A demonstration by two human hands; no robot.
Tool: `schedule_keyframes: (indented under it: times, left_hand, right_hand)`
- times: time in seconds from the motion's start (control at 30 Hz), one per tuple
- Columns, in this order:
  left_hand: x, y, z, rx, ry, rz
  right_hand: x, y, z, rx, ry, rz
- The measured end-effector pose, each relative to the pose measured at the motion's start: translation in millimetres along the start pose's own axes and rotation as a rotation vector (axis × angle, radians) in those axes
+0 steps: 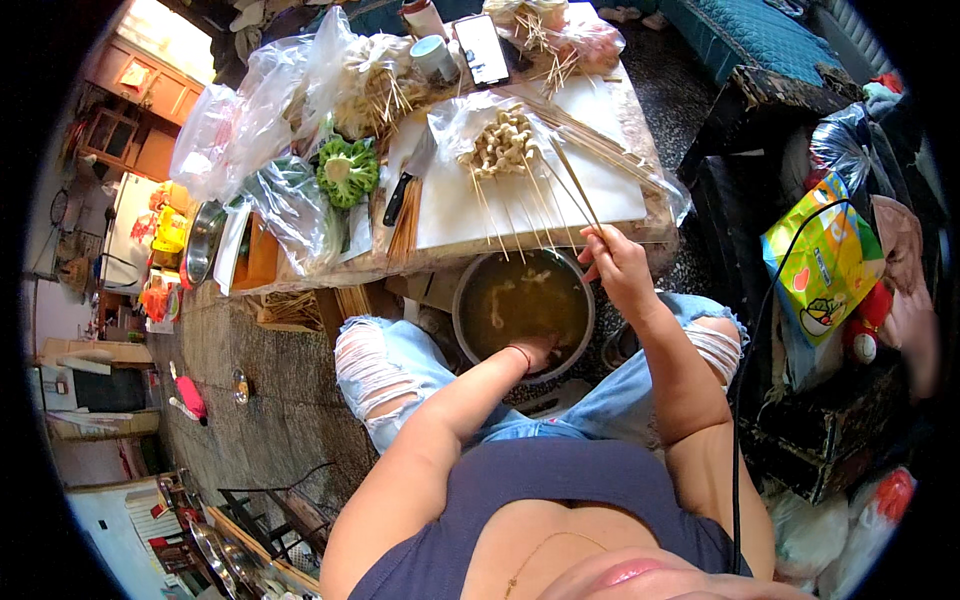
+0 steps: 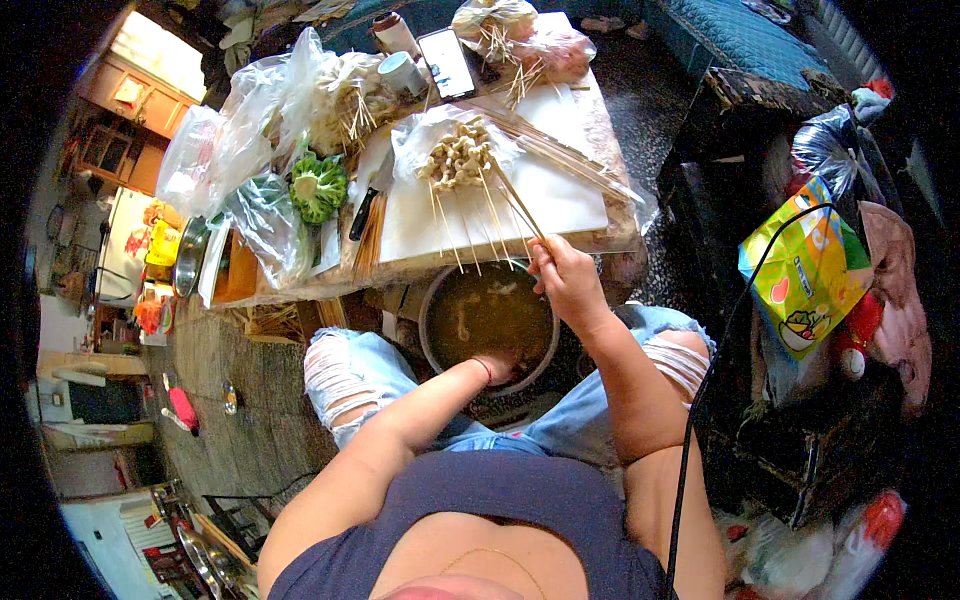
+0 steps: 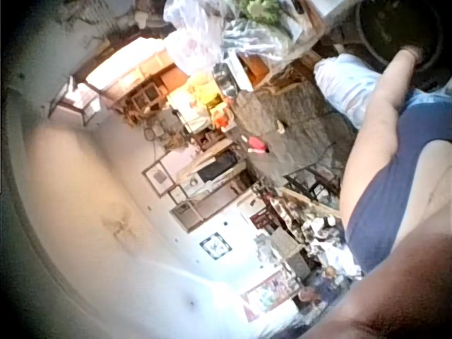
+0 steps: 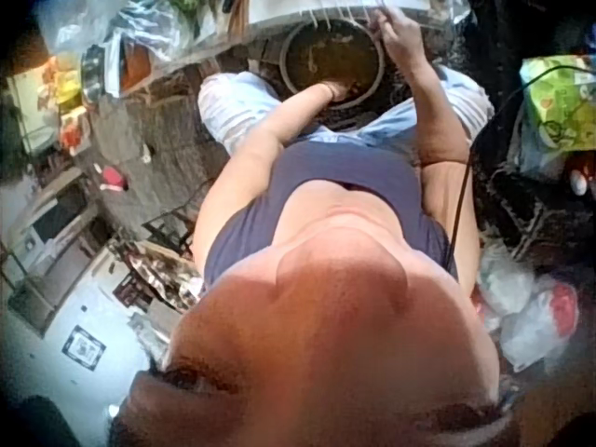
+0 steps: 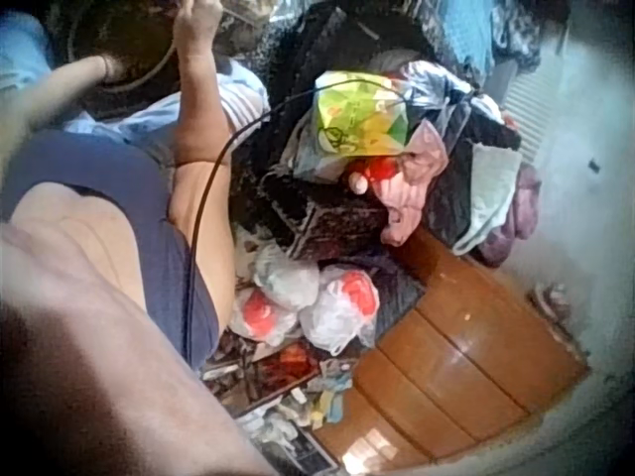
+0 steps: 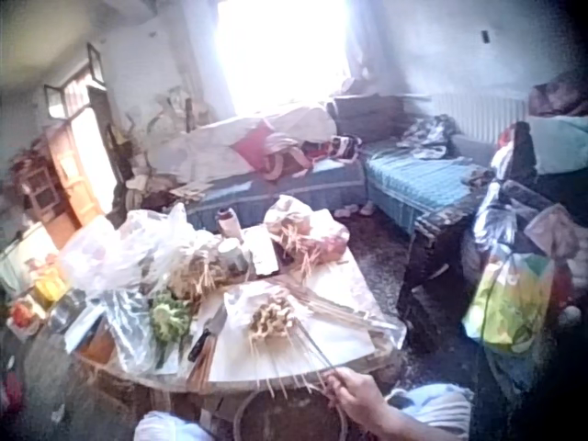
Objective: The person sits on the floor and repeatedly picks up small pieces of food from a bowl, threading them onto wooden skewers. The person places the completed skewers on a nearby cutting board.
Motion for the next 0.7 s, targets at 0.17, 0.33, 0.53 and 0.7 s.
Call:
schedule_keyframes:
  times: [0.17, 0.33, 0.53, 0.7]
  left_hand:
    - [-4.5, 3.3, -19.4, -0.028, -0.042, 0.088]
    - [-4.1, 5.6, -22.1, -0.03, 0.093, -0.147]
    - [36.1, 75.4, -33.3, -0.022, -0.464, -0.202]
    - [-2.1, 74.9, -38.7, -0.461, -0.578, -0.905]
  right_hand:
    - [-6.4, -1.5, -1.8, -0.052, -0.014, 0.037]
    - [-17.7, 4.8, -5.2, -0.099, -0.036, -0.013]
    - [-13.1, 10.9, -10.3, -0.108, -0.009, -0.008]
    - [-37.5, -2.2, -6.4, -0.096, -0.08, -0.027]
Point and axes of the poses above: each hand's wrist, its own z-axis towards the middle knuckle, its own x-axis out of the palm, y = z × x, the point moved 9 cm from there along z, towards the middle knuckle, and after that the axes turned 14 degrees about x, right-handed, at the moved point
